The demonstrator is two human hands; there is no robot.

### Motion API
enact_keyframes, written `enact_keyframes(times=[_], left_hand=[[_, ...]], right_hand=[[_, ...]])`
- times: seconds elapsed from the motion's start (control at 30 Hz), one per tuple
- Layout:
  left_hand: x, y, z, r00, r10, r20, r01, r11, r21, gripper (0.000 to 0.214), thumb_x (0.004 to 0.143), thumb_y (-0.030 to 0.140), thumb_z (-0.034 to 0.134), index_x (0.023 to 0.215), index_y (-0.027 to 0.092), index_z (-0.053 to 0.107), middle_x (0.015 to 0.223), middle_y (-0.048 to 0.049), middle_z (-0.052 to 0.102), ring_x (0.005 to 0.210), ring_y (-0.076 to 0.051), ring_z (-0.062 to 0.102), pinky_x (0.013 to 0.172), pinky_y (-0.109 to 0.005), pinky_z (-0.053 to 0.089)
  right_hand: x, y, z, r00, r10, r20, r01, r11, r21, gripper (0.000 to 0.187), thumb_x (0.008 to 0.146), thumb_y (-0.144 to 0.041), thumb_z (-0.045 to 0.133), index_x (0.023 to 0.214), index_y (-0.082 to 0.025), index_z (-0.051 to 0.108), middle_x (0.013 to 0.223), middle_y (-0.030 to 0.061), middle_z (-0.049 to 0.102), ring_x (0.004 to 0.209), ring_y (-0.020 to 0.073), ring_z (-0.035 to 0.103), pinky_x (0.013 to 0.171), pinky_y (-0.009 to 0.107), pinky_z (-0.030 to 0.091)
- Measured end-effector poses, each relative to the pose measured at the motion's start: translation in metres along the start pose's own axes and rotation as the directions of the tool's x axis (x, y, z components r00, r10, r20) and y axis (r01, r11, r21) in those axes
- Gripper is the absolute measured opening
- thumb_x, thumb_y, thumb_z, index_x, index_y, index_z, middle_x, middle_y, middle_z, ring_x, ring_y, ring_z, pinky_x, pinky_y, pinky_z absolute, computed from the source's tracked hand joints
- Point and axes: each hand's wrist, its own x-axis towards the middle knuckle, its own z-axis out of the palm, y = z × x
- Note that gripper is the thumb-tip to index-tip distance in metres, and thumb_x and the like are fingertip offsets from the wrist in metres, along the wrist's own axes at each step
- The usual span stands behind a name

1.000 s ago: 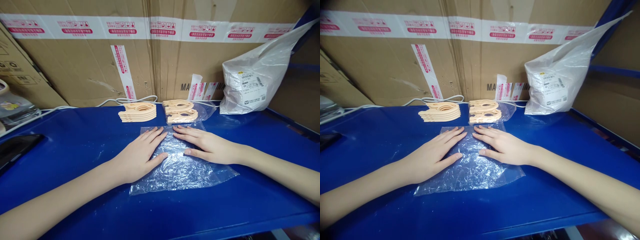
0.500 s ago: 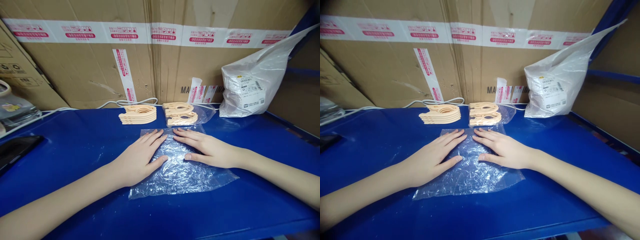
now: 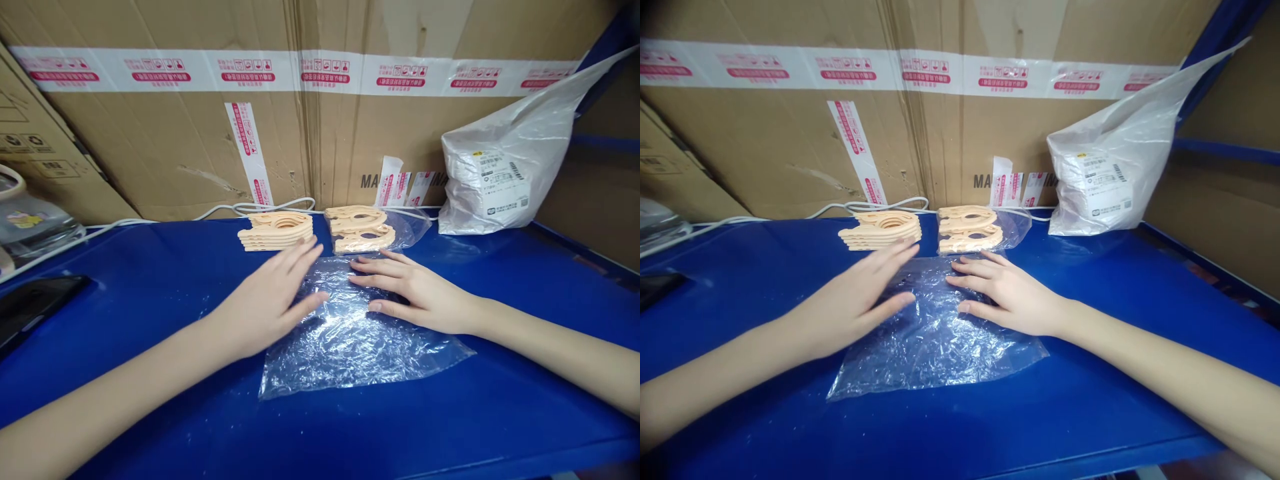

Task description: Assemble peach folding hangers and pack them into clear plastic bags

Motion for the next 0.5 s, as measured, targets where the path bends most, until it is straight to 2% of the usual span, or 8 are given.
enact_keyframes(times=[0.07,0.13,0.2,0.27,0.37,0.43,0.5], left_hand=[[0.006,-0.015,-0.008,0.996,0.005,-0.089,-0.005,1.0,0.003,0.077,0.099,0.064,0.031,0.155,0.011,0.026,0.163,-0.0115,0.022,0.152,-0.024,0.018,0.125,-0.043,0.017],[0.012,-0.034,-0.016,0.989,0.003,-0.15,-0.001,1.0,0.014,0.08,0.096,0.066,0.036,0.154,0.01,0.028,0.163,-0.013,0.024,0.152,-0.026,0.016,0.125,-0.045,0.015],[0.019,-0.055,-0.026,0.984,-0.04,-0.171,0.042,0.999,0.009,0.084,0.093,0.069,0.04,0.153,0.011,0.029,0.163,-0.0141,0.022,0.152,-0.028,0.015,0.124,-0.049,0.014],[0.028,-0.074,-0.036,0.984,-0.073,-0.162,0.074,0.997,-0.002,0.089,0.088,0.073,0.042,0.151,0.01,0.035,0.161,-0.0164,0.026,0.15,-0.031,0.021,0.123,-0.051,0.015],[0.041,-0.1,-0.049,0.992,-0.117,-0.035,0.116,0.992,-0.043,0.094,0.081,0.075,0.049,0.148,0.01,0.04,0.158,-0.0189,0.033,0.146,-0.034,0.031,0.121,-0.05,0.021],[0.049,-0.113,-0.055,0.992,-0.118,0.039,0.12,0.991,-0.066,0.095,0.076,0.075,0.055,0.147,0.014,0.043,0.153,-0.0178,0.042,0.139,-0.035,0.043,0.117,-0.051,0.032],[0.056,-0.122,-0.059,0.989,-0.11,0.103,0.118,0.989,-0.083,0.088,0.072,0.072,0.061,0.143,0.021,0.05,0.146,-0.0147,0.052,0.131,-0.034,0.053,0.111,-0.05,0.041]], right_hand=[[0.0,-0.001,-0.001,0.999,-0.017,-0.049,0.018,1.0,0.012,0.041,0.101,-0.045,0.047,0.136,-0.027,0.058,0.143,0.0057,0.056,0.134,0.0239,0.049,0.117,0.052,0.026],[0.0,-0.002,-0.004,0.995,-0.023,-0.1,0.025,0.999,0.025,0.036,0.102,-0.042,0.047,0.128,-0.024,0.063,0.131,0.0059,0.064,0.124,0.0229,0.056,0.11,0.047,0.035],[0.0,-0.004,-0.006,0.989,-0.022,-0.148,0.025,0.999,0.024,0.032,0.102,-0.038,0.046,0.12,-0.021,0.067,0.117,0.0066,0.07,0.11,0.0222,0.062,0.098,0.043,0.043],[-0.002,-0.004,-0.007,0.982,-0.031,-0.188,0.037,0.999,0.029,0.031,0.103,-0.035,0.045,0.114,-0.019,0.069,0.103,0.0063,0.071,0.096,0.0201,0.065,0.088,0.038,0.048],[-0.006,-0.005,-0.007,0.968,-0.032,-0.248,0.052,0.996,0.074,0.031,0.103,-0.032,0.044,0.114,-0.019,0.07,0.094,0.0049,0.072,0.087,0.0169,0.066,0.078,0.031,0.052],[-0.008,-0.006,-0.008,0.958,-0.006,-0.288,0.036,0.994,0.101,0.03,0.103,-0.032,0.045,0.114,-0.021,0.07,0.095,0.0041,0.073,0.083,0.0154,0.068,0.074,0.028,0.054],[-0.011,-0.006,-0.009,0.95,0.033,-0.309,0.006,0.992,0.125,0.03,0.103,-0.034,0.046,0.113,-0.021,0.071,0.085,0.001,0.074,0.07,0.0123,0.068,0.067,0.025,0.054]])
